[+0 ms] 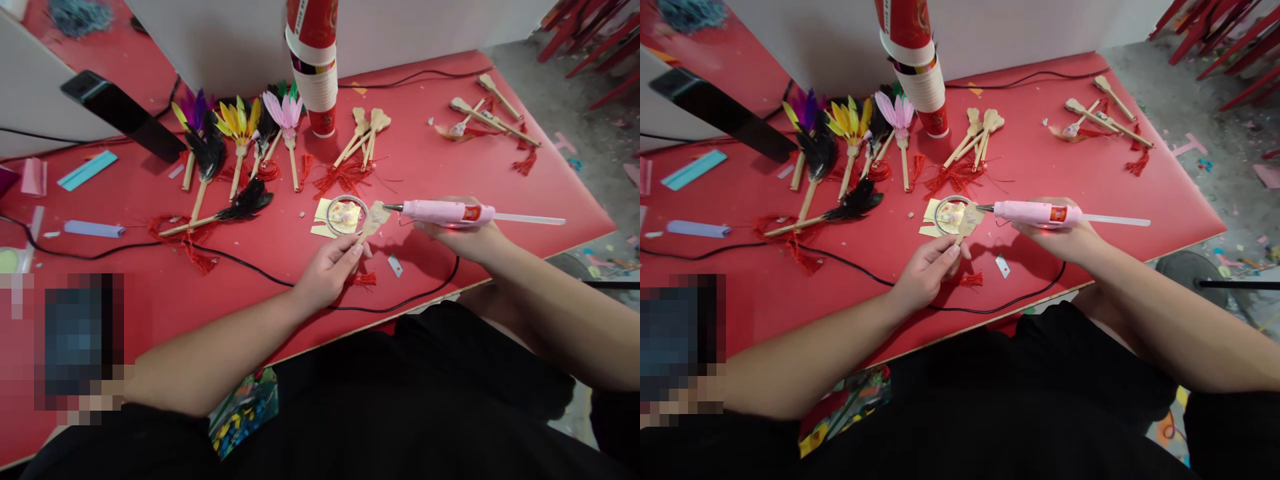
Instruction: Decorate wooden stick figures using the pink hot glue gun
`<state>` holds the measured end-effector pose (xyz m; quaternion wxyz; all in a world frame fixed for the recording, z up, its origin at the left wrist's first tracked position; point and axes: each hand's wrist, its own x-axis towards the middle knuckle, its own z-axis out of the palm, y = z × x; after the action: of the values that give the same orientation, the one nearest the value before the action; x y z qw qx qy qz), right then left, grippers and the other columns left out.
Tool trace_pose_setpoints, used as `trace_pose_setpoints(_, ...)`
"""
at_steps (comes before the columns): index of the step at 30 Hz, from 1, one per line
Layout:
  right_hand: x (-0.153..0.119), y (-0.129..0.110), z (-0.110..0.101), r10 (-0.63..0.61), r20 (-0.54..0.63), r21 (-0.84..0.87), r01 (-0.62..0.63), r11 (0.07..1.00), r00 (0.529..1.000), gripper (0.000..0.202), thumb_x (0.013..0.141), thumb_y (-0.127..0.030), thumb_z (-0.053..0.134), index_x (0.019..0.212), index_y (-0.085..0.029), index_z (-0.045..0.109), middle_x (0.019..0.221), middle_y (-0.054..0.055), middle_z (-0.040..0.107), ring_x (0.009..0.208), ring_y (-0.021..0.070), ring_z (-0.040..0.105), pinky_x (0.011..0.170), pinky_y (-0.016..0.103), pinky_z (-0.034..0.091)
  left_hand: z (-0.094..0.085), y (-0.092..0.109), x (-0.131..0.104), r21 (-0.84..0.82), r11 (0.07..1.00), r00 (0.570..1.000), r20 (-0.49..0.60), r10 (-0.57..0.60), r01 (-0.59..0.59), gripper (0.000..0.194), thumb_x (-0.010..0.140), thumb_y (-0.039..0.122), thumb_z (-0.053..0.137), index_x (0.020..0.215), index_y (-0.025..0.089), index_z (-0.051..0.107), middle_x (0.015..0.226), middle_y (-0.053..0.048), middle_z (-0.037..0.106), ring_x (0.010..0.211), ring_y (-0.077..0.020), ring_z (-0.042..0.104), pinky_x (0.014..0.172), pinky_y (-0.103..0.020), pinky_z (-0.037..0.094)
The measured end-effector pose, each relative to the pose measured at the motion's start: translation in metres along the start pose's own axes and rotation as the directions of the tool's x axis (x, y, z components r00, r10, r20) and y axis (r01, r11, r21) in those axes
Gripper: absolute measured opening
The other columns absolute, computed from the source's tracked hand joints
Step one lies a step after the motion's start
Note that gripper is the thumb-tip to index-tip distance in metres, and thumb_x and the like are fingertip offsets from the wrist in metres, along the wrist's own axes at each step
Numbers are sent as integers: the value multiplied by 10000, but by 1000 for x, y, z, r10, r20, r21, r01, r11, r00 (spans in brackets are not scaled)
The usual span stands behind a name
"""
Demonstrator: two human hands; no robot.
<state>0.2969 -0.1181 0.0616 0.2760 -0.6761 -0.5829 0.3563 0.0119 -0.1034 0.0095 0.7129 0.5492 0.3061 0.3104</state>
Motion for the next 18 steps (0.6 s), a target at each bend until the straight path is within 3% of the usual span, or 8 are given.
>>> trace_pose_setpoints(3, 2, 1, 0, -9, 6, 28, 8, 1000, 1000, 285, 837, -415, 839, 1021, -198, 820, 1009, 108, 819, 829, 231, 728, 776, 366, 605, 0, 0, -1, -20, 1000, 1000, 7, -8, 8, 428, 1080, 604, 624, 1020, 182, 660, 627, 80, 380, 559, -105, 326, 557, -276, 269)
trace_pose_setpoints(5, 4, 4, 1, 3, -5, 87, -3, 996, 1000, 289, 790, -434, 876, 946, -205, 794, 910, 81, 787, 774, 216, 693, 730, 361, 580, 1, 0, -1, -23, 1000, 1000, 14, -1, 1, 434, 1080, 612, 622, 1029, 182, 656, 641, 77, 382, 568, -105, 329, 563, -275, 275)
trace_pose_setpoints(8, 11, 9, 7, 4, 42, 351, -18, 936, 999, 385, 808, -579, 867, 783, -242, 681, 622, -22, 561, 588, 156, 512, 615, 343, 506, 1, -2, -1, -17, 1000, 1000, 3, 12, -11, 458, 1085, 634, 594, 1030, 183, 651, 676, 61, 405, 594, -111, 354, 574, -268, 301)
trace_pose_setpoints(10, 14, 9, 14, -36, 81, 566, -17, 824, 996, 484, 819, -688, 850, 764, -262, 626, 579, -67, 428, 535, 131, 412, 584, 331, 482, 0, -6, 1, -28, 1000, 1000, -19, 5, -6, 454, 1088, 633, 575, 1041, 187, 645, 701, 55, 414, 593, -110, 346, 562, -261, 297)
trace_pose_setpoints(13, 15, 4, 27, -36, 108, 714, -52, 698, 993, 554, 769, -747, 899, 820, -258, 643, 633, -64, 451, 552, 127, 443, 568, 315, 478, -1, -11, 3, -28, 1000, 998, -57, -8, 7, 403, 1081, 585, 578, 1049, 190, 651, 713, 49, 423, 574, -105, 335, 542, -252, 296)
trace_pose_setpoints(18, 6, -7, 42, 40, 147, 814, -144, 562, 988, 539, 806, -732, 881, 880, -234, 689, 701, -19, 568, 603, 144, 535, 618, 340, 554, 0, -11, 5, 117, 993, 985, -173, -9, 29, 439, 1026, 611, 665, 1078, 181, 740, 726, 10, 534, 645, -129, 485, 604, -251, 433)
